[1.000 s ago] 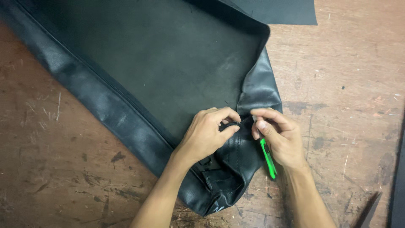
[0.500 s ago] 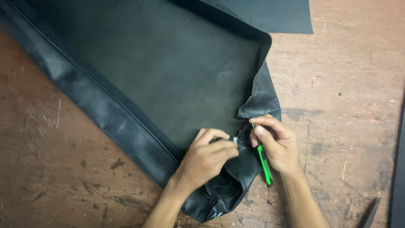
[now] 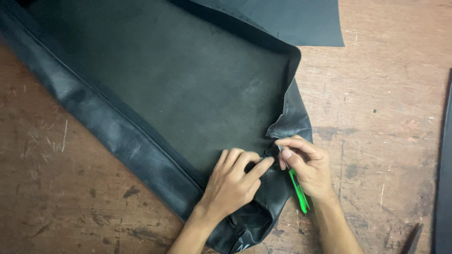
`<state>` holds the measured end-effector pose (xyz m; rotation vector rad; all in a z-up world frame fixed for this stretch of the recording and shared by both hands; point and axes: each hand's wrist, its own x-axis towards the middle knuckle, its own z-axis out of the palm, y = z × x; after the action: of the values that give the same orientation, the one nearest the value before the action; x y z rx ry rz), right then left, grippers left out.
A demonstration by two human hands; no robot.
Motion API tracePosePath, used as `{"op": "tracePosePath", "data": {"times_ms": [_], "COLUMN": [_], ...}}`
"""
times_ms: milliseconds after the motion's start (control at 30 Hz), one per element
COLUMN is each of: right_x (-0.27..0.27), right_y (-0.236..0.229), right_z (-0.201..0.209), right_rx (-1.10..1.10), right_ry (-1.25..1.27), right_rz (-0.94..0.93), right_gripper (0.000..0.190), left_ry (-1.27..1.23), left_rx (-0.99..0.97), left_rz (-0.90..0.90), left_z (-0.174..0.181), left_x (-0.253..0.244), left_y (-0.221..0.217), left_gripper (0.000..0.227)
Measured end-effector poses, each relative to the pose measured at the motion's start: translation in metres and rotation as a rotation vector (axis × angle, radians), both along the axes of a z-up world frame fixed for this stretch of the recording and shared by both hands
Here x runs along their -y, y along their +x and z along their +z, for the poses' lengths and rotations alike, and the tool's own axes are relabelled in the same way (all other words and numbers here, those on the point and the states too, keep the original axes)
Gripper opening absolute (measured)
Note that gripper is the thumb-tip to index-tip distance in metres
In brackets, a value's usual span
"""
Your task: The person removes a leather cover from an object using a utility knife to cut through the material and seams.
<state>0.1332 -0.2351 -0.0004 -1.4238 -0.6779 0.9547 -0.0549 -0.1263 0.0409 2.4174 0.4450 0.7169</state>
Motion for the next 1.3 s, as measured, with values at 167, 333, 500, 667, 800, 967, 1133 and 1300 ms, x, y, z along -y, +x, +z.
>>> {"op": "tracePosePath", "data": {"times_ms": [167,333,500,667,800,967,1133,1300], "right_x": [-0.004,-0.014,-0.026,-0.036,-0.037,-0.036,-0.034,-0.036], "right_y": [-0.001,0.003,0.008,0.017,0.021,0.024,0.025,0.028], "right_z": [0.011,0.028,0.037,0.036,0.029,0.023,0.021,0.024], "right_rx": [-0.087,0.053,0.152,0.196,0.290,-0.019,0.044,0.061], "right_ry": [0.016,-0.080,-0.127,-0.125,-0.153,-0.220,-0.165,-0.208], "right_rz": [0.013,0.125,0.201,0.275,0.336,0.348,0.376,0.383], "right_gripper": [0.019,0.019,0.017,0.017,0.017,0.017,0.015,0.019], "left_ry": [-0.016,-0.075,-0.091,-0.133,-0.142,-0.158,-0.183,-0.172], "left_rx": [-0.018,0.091,0.090,0.114,0.153,0.202,0.212,0.204], "left_rz": [0.057,0.107,0.121,0.120,0.118,0.112,0.123,0.120], "left_z": [-0.002,-0.012,-0.018,-0.016,-0.014,-0.011,-0.010,-0.011], "left_x": [-0.005,-0.010,-0.010,-0.011,-0.012,-0.015,-0.014,-0.014], "left_y": [0.011,0.012,0.012,0.009,0.004,0.004,0.002,0.003], "left_gripper": [0.025,0.018,0.019,0.016,0.014,0.017,0.018,0.020]}}
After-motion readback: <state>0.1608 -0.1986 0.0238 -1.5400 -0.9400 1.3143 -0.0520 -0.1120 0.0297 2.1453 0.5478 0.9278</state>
